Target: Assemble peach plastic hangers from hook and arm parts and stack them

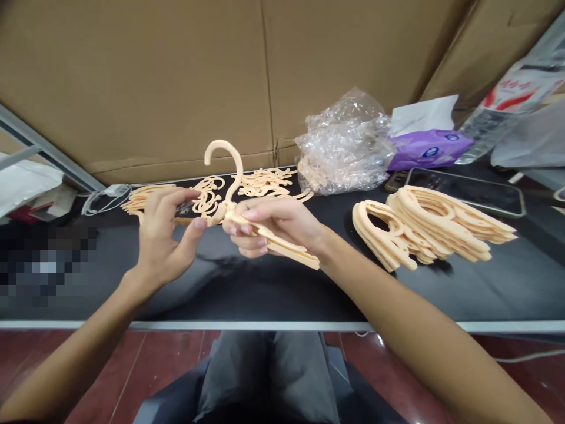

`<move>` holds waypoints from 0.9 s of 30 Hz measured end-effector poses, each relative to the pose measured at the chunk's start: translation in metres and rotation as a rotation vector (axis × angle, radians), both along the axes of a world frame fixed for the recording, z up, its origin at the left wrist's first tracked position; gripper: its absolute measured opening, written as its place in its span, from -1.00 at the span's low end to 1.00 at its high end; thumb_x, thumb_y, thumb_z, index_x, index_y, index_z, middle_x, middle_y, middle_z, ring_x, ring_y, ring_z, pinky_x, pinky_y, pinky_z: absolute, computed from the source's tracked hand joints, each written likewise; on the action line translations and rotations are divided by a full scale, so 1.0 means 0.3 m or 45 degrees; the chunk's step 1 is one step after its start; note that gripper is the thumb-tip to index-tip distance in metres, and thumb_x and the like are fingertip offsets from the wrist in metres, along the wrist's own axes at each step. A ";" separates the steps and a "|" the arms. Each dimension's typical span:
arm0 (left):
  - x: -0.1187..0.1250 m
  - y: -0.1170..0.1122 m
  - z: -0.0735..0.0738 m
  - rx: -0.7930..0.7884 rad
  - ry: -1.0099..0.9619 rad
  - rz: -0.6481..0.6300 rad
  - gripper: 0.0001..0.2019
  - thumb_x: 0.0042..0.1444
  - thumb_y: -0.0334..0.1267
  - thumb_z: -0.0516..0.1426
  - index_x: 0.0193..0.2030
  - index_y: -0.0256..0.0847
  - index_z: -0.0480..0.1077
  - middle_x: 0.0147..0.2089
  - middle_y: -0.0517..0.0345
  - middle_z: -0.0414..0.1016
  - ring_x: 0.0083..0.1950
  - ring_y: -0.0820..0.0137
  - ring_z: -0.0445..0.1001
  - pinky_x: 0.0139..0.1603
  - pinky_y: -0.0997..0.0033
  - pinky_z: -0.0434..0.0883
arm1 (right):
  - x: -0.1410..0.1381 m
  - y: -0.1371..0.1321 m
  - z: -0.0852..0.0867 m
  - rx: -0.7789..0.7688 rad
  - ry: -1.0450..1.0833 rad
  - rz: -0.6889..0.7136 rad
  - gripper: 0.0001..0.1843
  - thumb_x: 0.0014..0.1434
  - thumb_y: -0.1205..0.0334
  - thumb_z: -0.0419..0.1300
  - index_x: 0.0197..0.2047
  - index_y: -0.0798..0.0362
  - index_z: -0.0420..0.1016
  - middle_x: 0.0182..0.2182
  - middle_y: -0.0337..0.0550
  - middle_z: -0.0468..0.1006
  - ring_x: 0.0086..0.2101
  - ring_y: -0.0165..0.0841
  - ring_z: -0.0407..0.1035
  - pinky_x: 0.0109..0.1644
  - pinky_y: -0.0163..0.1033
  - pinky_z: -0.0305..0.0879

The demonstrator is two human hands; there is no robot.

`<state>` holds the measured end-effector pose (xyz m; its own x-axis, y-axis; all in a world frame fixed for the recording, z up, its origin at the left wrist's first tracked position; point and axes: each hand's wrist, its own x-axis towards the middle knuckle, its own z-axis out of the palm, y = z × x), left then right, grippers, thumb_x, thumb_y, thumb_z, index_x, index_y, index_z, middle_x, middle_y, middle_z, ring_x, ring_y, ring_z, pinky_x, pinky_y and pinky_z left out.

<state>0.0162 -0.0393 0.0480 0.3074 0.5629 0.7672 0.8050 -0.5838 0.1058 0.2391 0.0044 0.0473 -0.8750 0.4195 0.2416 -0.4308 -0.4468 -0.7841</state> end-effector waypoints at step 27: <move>-0.054 -0.031 -0.083 -0.336 -0.099 -0.105 -0.86 0.34 -0.36 0.04 -0.12 -0.24 0.44 -0.14 0.04 0.54 -0.08 0.36 0.50 -0.01 0.36 0.43 | -0.053 0.038 -0.105 0.799 -0.916 -0.416 -0.77 0.15 0.09 0.23 -0.34 0.10 0.57 -0.37 -0.17 0.60 -0.46 -0.45 0.31 -0.36 -0.29 0.22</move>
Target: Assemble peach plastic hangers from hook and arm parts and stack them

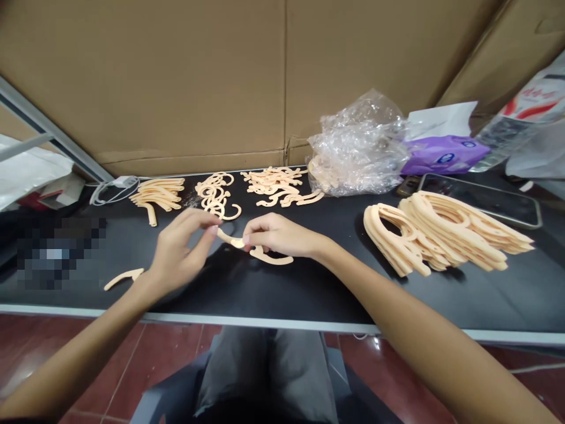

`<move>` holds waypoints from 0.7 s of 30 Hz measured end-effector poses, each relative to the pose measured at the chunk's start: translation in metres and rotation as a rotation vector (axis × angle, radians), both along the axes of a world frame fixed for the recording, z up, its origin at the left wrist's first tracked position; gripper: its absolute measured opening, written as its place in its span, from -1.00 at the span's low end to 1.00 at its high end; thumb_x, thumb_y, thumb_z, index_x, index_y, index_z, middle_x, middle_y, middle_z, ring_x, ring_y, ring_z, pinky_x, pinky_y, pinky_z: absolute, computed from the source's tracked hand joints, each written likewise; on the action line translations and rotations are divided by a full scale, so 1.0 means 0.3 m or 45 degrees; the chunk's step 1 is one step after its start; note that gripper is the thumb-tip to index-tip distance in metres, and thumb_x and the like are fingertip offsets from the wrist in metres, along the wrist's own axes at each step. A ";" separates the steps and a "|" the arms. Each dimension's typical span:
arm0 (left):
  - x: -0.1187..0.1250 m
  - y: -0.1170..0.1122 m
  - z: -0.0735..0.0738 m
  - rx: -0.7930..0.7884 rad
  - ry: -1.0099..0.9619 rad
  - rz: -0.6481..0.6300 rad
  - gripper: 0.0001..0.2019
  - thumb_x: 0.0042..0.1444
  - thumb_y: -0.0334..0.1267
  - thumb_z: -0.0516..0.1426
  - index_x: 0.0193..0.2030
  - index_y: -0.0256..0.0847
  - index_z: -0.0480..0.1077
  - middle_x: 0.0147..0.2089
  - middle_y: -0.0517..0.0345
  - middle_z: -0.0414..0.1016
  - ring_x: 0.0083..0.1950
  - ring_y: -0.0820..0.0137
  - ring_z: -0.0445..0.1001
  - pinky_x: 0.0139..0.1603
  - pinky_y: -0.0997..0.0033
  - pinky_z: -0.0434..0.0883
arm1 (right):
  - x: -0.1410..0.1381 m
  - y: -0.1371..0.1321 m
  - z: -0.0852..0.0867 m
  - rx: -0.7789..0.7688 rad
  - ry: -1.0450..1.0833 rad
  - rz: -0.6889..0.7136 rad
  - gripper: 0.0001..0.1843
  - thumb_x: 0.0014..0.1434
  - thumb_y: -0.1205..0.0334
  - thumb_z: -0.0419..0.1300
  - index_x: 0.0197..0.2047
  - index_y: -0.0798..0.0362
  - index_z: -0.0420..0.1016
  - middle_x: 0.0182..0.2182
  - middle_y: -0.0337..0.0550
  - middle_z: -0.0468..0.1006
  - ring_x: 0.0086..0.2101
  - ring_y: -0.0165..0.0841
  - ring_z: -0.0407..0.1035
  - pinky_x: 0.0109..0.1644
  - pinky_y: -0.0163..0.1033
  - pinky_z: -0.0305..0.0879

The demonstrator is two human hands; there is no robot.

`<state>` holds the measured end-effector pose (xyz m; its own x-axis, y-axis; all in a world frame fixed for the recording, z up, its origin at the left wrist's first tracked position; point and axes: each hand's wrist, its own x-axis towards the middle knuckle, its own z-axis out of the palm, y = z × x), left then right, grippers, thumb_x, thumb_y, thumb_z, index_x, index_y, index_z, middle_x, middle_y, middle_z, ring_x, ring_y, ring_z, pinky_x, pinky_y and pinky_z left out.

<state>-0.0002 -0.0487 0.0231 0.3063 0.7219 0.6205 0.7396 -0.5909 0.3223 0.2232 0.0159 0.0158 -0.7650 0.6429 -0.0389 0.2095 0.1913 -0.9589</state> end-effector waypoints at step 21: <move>0.097 0.085 -0.058 -0.288 0.426 -0.379 -0.76 0.38 -0.31 0.01 -0.10 -0.28 0.52 -0.11 0.00 0.55 -0.07 0.24 0.51 -0.03 0.21 0.49 | 0.096 0.081 0.021 0.171 -0.024 -0.358 -0.80 0.04 0.14 0.21 -0.52 0.06 0.52 -0.56 -0.21 0.52 -0.50 -0.39 0.36 -0.36 -0.26 0.23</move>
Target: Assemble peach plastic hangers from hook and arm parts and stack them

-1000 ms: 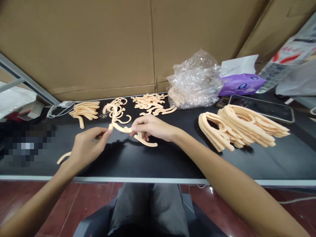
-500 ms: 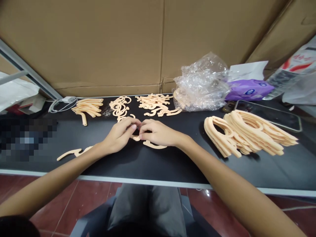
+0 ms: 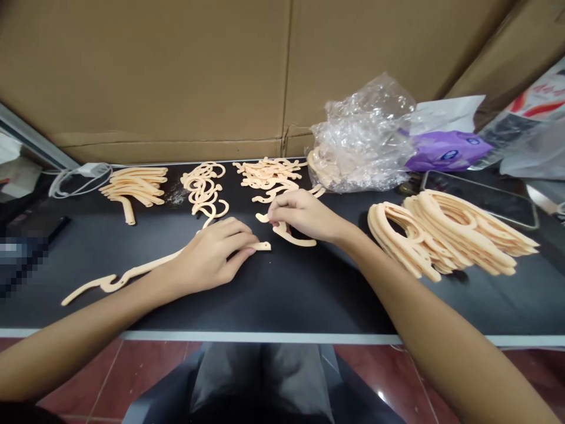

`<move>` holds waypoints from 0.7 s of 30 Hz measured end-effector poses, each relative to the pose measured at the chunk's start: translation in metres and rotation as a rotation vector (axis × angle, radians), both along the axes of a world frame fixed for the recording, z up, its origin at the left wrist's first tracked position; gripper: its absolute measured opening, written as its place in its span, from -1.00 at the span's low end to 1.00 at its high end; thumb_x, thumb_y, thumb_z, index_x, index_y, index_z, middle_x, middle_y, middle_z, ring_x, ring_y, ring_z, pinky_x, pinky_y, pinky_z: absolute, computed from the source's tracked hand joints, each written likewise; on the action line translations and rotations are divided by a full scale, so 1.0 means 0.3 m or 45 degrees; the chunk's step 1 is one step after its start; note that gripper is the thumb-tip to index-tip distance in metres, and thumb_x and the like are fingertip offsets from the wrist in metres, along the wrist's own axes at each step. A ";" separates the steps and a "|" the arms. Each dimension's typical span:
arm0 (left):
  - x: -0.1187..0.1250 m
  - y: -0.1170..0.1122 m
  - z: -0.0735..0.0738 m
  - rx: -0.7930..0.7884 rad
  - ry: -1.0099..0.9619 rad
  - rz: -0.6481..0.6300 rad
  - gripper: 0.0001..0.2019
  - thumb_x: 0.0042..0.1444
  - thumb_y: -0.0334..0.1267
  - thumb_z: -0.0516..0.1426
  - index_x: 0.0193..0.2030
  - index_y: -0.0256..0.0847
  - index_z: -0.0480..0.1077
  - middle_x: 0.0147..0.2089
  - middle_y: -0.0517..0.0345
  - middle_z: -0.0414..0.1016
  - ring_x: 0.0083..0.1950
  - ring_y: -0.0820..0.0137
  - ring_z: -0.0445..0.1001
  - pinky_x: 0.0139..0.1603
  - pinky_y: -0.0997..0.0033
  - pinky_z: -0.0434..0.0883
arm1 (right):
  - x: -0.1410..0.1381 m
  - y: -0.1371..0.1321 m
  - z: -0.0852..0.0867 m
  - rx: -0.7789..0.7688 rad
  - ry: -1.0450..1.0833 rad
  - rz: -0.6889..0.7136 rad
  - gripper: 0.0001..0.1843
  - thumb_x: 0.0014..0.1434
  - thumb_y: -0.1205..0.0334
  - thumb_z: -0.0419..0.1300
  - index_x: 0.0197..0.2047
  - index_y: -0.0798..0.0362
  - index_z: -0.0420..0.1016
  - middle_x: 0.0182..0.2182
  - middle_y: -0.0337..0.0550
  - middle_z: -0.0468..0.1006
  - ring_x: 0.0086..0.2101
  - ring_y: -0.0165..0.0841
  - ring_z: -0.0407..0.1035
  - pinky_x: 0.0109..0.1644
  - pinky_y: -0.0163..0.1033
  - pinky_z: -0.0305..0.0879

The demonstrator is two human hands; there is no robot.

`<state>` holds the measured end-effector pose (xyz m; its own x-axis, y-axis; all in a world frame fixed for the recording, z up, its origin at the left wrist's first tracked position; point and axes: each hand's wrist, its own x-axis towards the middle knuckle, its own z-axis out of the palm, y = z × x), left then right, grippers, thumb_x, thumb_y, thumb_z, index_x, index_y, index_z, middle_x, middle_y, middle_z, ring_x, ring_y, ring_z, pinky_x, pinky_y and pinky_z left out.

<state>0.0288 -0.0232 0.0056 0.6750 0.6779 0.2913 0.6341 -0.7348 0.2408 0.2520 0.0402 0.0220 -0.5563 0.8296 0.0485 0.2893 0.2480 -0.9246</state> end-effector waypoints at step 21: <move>-0.012 -0.006 0.014 -0.150 -0.093 0.381 -0.92 0.23 -0.35 0.08 -0.17 -0.16 0.38 -0.22 0.18 0.55 -0.37 0.39 0.44 -0.40 0.36 0.22 | 0.012 -0.023 0.010 -0.122 -0.220 0.144 -0.72 0.23 0.01 0.20 -0.31 0.06 0.50 -0.50 -0.20 0.56 -0.47 -0.39 0.34 -0.37 -0.26 0.16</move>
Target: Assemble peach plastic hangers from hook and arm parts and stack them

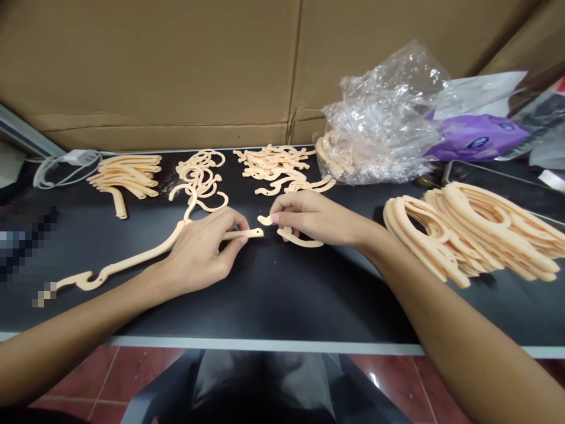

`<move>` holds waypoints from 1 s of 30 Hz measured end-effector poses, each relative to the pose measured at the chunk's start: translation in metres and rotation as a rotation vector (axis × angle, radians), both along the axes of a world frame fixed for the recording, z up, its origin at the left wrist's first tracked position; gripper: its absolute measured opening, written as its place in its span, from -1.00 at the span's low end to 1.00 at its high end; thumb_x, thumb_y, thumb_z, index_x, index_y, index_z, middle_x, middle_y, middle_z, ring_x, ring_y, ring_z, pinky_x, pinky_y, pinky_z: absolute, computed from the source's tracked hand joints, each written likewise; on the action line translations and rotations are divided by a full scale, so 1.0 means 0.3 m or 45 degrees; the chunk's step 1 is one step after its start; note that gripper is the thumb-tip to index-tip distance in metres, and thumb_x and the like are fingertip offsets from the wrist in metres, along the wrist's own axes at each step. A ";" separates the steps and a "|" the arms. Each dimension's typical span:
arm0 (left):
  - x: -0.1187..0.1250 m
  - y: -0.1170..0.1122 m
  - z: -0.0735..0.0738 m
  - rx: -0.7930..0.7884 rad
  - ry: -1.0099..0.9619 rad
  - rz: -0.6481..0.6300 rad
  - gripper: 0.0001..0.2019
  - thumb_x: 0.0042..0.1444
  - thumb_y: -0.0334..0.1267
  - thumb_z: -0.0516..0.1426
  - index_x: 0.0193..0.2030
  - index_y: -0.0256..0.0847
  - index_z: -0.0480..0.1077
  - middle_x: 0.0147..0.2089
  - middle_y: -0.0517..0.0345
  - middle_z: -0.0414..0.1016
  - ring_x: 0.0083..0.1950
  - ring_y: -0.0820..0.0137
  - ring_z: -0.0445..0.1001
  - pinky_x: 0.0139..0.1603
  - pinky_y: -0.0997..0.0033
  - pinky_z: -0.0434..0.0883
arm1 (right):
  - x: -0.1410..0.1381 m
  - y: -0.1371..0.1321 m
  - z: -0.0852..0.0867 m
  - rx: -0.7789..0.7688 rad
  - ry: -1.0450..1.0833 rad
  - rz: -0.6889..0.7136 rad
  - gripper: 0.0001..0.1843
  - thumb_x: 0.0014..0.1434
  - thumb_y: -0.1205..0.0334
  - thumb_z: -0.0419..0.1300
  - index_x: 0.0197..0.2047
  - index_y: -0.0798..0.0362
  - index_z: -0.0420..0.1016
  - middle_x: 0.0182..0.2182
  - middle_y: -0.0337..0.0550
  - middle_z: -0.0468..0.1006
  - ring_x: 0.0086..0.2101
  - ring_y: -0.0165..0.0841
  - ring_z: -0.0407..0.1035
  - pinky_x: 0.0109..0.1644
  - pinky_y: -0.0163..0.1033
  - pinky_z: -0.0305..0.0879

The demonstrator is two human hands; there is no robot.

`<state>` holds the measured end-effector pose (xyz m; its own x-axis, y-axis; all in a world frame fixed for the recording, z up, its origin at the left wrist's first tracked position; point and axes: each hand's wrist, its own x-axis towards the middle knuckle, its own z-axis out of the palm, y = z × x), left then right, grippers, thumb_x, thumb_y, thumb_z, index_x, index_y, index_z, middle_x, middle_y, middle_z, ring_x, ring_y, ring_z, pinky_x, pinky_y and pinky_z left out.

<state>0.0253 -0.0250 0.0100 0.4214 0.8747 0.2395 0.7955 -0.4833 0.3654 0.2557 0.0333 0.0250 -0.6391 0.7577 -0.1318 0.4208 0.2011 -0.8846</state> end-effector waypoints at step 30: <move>0.007 -0.010 -0.016 0.164 0.089 0.031 -0.94 0.26 -0.37 0.06 -0.18 -0.19 0.36 -0.22 0.15 0.57 -0.25 0.31 0.55 -0.36 0.34 0.32 | -0.006 -0.025 0.014 0.246 -0.090 0.073 -0.54 0.31 -0.16 0.12 -0.42 0.04 0.48 -0.58 -0.28 0.32 -0.54 -0.45 0.16 -0.47 -0.26 0.06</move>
<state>0.0274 -0.0279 0.0050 0.4196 0.8488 0.3216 0.8290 -0.5027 0.2451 0.2539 0.0257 0.0292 -0.6762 0.7359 -0.0333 0.4633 0.3897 -0.7960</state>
